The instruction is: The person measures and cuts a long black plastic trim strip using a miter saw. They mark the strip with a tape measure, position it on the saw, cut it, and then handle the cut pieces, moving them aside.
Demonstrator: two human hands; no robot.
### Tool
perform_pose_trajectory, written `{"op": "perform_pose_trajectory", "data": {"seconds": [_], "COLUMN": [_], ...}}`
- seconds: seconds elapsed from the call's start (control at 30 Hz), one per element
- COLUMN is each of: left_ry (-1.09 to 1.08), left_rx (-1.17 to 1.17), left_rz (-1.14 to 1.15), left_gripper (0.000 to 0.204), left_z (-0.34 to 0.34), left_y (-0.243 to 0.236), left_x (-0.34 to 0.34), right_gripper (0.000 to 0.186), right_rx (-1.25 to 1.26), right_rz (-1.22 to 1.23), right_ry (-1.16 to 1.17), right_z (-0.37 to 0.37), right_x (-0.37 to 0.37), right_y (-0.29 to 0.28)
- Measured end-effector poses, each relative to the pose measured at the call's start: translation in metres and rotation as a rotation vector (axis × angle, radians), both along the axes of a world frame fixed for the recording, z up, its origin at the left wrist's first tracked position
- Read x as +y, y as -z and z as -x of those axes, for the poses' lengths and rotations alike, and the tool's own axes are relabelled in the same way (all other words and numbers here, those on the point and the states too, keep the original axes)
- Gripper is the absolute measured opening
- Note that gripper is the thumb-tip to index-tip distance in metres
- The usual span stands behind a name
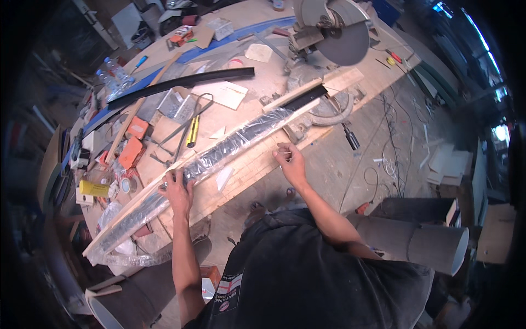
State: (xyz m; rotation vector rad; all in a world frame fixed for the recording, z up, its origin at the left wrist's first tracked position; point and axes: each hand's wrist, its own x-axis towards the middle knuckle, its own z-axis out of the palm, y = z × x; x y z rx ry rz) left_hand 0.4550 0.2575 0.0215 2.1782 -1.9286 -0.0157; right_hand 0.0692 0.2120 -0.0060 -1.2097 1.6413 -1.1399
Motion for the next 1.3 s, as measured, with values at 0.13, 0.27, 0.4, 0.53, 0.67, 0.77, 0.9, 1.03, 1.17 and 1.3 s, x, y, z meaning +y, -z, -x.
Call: {"op": "perform_pose_trajectory", "data": {"seconds": [0.13,0.27,0.4,0.53,0.67,0.77,0.9,1.03,1.17,1.3], "left_ry": [-0.044,-0.041,-0.011,0.030,0.074,0.085,0.017,-0.403,-1.113,-0.947], "left_rx": [-0.003,0.036,0.094,0.103,0.174,0.186,0.150,0.327,1.032,1.900], "left_rz": [0.028,0.102,0.144,0.213,0.236,0.267,0.352,0.795,1.187,1.220], "left_gripper": [0.061,0.056,0.055,0.059,0.060,0.060,0.067,0.076,0.082,0.085], "left_z": [0.003,0.005,0.003,0.002,0.000,-0.001,0.008,0.024,0.000,-0.052], "left_y": [0.007,0.013,0.019,0.029,0.039,0.040,0.040,0.051,0.063,0.062], "left_x": [0.003,0.003,0.003,0.006,0.013,0.019,0.034,0.062,0.073,0.106], "right_gripper": [0.043,0.059,0.066,0.061,0.059,0.059,0.057,0.053,0.055,0.060], "right_rx": [0.279,0.598,0.792,0.835,1.022,1.128,1.175,1.127,1.078,1.002], "right_rz": [0.220,0.505,0.589,0.650,0.674,0.686,0.699,0.680,0.372,0.292], "right_ry": [-0.203,-0.476,-0.709,-0.758,-0.765,-0.826,-0.936,-1.030,-1.140,-1.181], "right_z": [-0.005,-0.018,-0.037,-0.050,-0.058,-0.060,-0.054,-0.041,-0.027,-0.007], "right_x": [-0.025,-0.059,-0.080,-0.088,-0.094,-0.100,-0.100,-0.080,-0.035,0.019], "right_y": [-0.023,-0.042,-0.043,-0.037,-0.030,-0.031,-0.041,-0.063,-0.082,-0.090]}}
